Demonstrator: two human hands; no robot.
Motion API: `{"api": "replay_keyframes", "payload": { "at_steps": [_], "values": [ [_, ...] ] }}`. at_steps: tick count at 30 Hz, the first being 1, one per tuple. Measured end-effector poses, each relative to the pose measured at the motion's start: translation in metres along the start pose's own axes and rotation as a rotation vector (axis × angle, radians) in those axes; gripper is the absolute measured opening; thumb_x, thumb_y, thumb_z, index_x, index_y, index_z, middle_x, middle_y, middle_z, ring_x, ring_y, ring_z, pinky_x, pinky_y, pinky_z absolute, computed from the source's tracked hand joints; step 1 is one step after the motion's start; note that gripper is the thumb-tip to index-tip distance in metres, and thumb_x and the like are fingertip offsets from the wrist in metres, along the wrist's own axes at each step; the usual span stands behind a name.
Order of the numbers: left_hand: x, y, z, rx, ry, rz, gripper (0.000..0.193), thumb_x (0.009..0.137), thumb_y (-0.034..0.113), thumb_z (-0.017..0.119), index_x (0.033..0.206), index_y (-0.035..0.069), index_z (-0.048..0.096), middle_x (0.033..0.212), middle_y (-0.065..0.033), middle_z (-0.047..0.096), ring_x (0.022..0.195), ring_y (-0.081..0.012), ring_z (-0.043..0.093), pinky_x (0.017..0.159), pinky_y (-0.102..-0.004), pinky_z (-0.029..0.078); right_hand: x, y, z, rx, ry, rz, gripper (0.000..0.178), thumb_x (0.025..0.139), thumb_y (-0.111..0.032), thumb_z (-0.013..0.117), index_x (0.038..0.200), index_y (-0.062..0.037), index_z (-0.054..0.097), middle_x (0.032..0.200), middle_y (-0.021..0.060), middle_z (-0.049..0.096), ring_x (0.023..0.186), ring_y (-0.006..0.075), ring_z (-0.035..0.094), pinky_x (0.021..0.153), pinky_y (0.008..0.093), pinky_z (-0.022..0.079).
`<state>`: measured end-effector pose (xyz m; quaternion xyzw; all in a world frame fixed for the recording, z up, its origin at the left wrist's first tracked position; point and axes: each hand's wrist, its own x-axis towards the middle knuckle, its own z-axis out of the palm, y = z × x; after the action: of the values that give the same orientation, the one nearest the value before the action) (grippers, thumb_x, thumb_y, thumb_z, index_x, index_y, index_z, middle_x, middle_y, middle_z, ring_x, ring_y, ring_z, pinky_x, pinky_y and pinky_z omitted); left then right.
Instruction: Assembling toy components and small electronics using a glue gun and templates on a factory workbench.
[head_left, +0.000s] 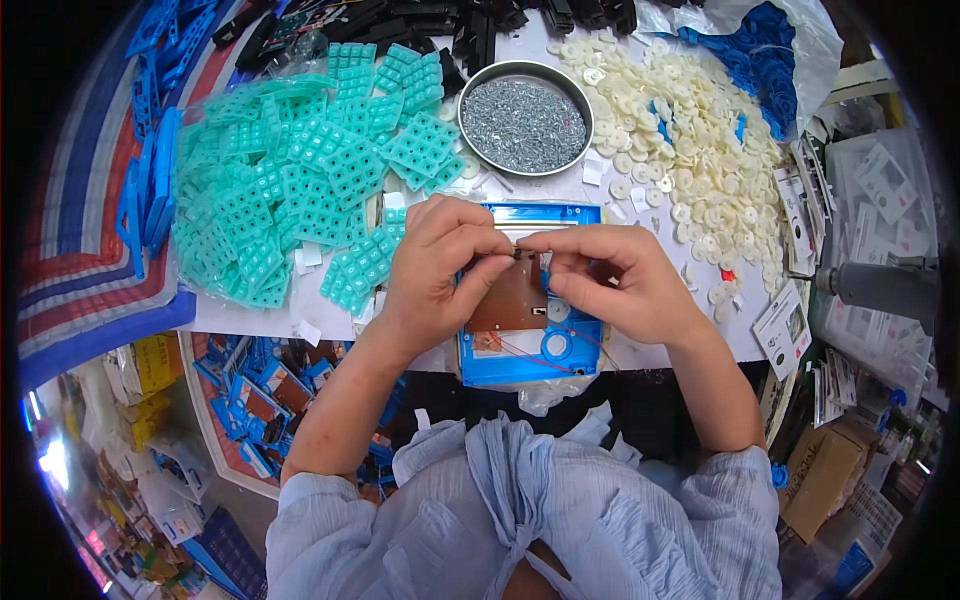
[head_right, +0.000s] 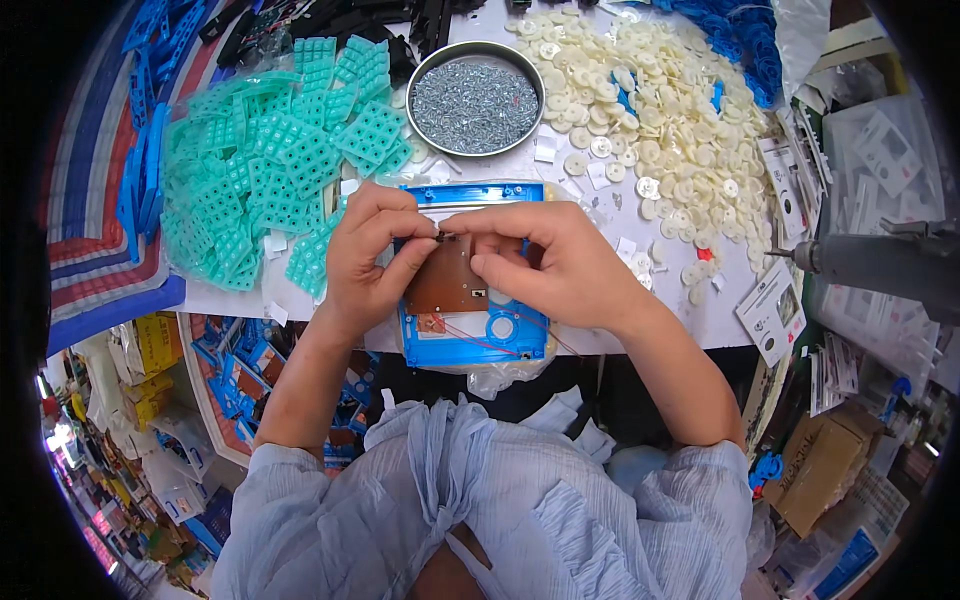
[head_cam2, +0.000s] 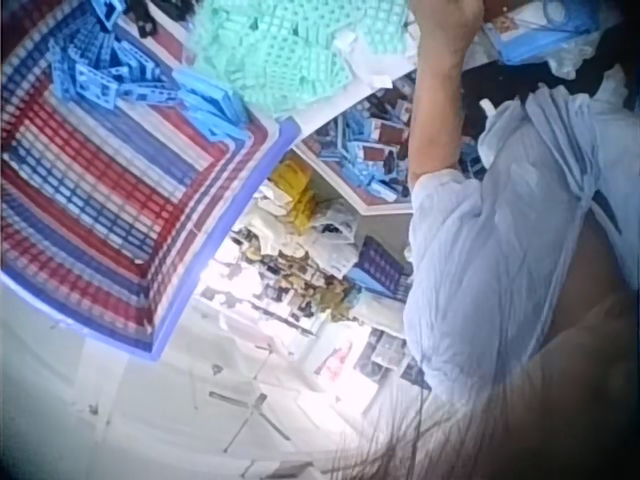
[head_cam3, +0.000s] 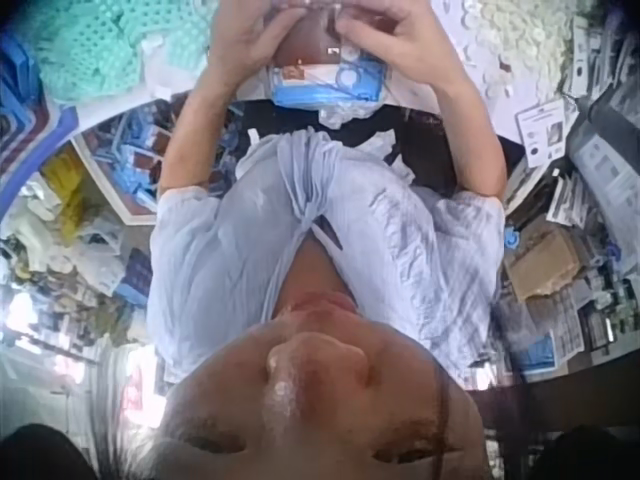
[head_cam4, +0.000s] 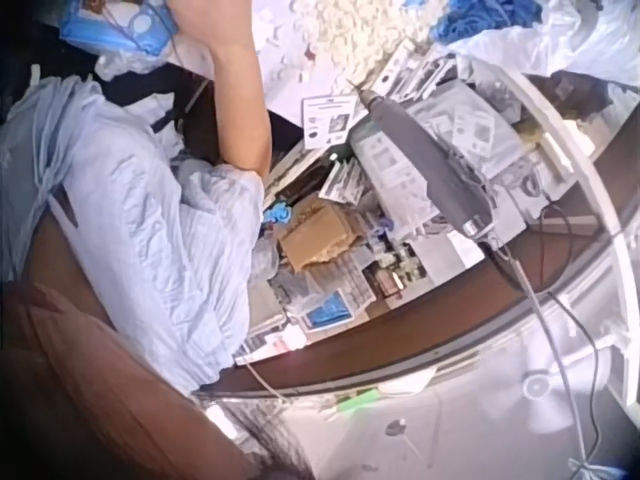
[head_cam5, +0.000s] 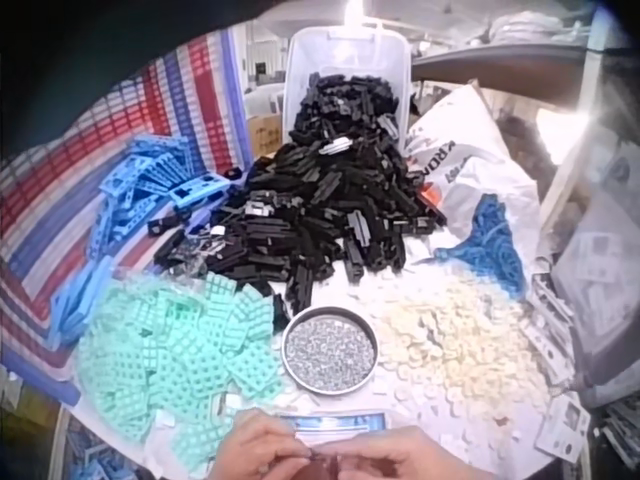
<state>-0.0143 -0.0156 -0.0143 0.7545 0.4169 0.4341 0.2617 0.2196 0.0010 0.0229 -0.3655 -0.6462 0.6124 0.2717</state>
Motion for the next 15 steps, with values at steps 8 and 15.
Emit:
{"api": "replay_keyframes", "payload": {
  "at_steps": [8,15],
  "values": [
    [-0.0017,-0.0032,0.0009,-0.005,0.025,0.033,0.016,0.077,0.008,0.076,0.091,0.010,0.068,0.095,-0.0036,0.061,0.087,-0.0249,0.057,0.081,-0.0381,0.039,-0.0051,-0.0006,0.0031,-0.161,0.003,-0.070,0.046,0.087,-0.001,0.065,0.132,-0.0078,0.065,0.072,-0.0009,0.060,0.060,0.0053,0.050,0.056,0.0227,0.041],
    [0.0028,0.0031,-0.0044,0.111,-0.003,0.177,0.018,0.074,0.003,0.077,0.090,0.008,0.070,0.093,-0.0051,0.062,0.086,-0.0247,0.055,0.077,-0.0356,0.044,0.0015,-0.0021,-0.0008,-0.398,0.071,-0.104,0.059,0.086,0.001,0.065,0.144,-0.0084,0.056,0.072,0.0004,0.060,0.060,0.0047,0.051,0.056,0.0227,0.041]
  ]
}}
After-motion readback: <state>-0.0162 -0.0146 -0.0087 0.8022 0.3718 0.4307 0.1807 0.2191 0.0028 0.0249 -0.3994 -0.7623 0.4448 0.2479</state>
